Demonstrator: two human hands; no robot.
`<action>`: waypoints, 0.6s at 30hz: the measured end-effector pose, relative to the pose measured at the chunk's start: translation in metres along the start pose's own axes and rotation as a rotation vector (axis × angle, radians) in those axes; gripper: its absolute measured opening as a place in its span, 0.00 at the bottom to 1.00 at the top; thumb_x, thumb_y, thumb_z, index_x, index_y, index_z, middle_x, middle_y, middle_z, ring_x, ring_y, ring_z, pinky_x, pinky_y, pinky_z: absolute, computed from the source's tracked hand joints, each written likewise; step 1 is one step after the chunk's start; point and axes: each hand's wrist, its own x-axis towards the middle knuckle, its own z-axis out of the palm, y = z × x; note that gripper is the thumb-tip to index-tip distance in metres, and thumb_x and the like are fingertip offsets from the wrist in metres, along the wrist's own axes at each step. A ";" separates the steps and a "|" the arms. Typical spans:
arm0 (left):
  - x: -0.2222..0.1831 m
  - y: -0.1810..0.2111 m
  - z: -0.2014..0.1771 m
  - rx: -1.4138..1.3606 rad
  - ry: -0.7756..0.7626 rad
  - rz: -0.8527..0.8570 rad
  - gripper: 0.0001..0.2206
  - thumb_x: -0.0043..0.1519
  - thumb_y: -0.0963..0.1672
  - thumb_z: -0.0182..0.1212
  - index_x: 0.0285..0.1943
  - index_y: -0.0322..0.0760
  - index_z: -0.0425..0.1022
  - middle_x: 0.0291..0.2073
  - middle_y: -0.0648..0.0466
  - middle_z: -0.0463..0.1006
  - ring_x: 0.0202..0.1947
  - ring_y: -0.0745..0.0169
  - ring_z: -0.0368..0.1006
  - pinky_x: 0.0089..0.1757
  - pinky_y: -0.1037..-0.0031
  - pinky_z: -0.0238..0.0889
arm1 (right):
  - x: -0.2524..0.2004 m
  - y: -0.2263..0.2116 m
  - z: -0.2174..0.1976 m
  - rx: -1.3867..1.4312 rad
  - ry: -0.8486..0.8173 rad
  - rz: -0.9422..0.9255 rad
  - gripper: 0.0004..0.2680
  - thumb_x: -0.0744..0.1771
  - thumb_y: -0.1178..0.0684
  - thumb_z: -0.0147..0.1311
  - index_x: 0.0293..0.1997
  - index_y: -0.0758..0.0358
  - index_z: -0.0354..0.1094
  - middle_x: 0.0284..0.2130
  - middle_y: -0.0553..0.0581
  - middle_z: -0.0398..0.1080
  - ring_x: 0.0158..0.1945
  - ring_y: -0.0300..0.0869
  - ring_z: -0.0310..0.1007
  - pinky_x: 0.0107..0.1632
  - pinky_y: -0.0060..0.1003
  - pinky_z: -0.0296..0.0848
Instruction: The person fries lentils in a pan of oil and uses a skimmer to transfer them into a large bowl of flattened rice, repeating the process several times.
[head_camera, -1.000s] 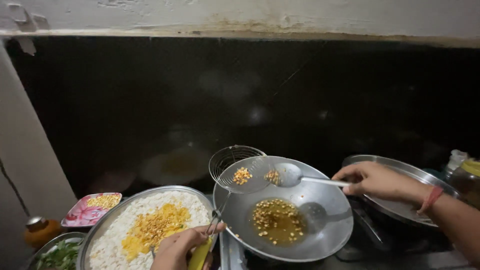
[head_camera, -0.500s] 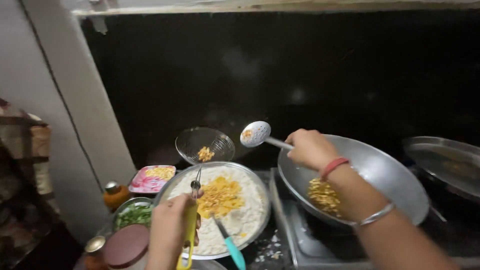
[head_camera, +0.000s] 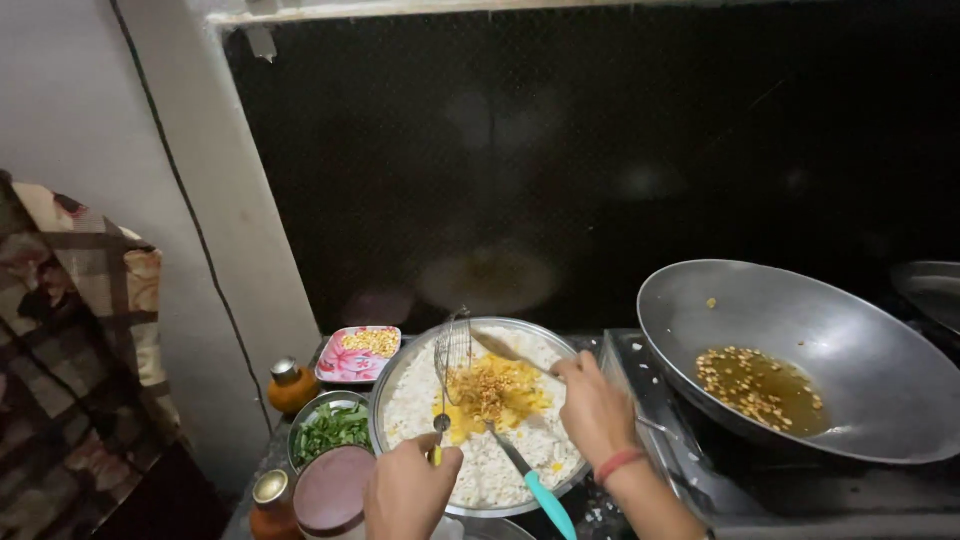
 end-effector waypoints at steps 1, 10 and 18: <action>0.002 -0.002 0.000 0.000 -0.001 0.005 0.24 0.52 0.55 0.61 0.55 0.48 0.82 0.44 0.41 0.82 0.49 0.43 0.79 0.54 0.59 0.70 | -0.005 -0.005 0.001 -0.002 0.003 0.003 0.14 0.62 0.63 0.46 0.44 0.51 0.76 0.43 0.55 0.70 0.37 0.56 0.76 0.39 0.52 0.74; 0.020 -0.026 0.004 0.015 -0.054 0.114 0.24 0.51 0.54 0.60 0.57 0.53 0.80 0.40 0.42 0.83 0.46 0.45 0.80 0.52 0.59 0.71 | -0.022 -0.008 0.025 0.006 -0.055 0.067 0.17 0.62 0.63 0.49 0.49 0.43 0.78 0.42 0.52 0.69 0.41 0.51 0.76 0.45 0.48 0.74; 0.024 -0.030 0.004 -0.101 0.011 0.107 0.24 0.51 0.54 0.60 0.58 0.53 0.79 0.36 0.41 0.84 0.40 0.50 0.84 0.49 0.63 0.73 | -0.026 -0.018 0.022 0.070 -0.215 0.306 0.17 0.64 0.63 0.48 0.54 0.45 0.75 0.50 0.53 0.67 0.47 0.54 0.75 0.53 0.49 0.72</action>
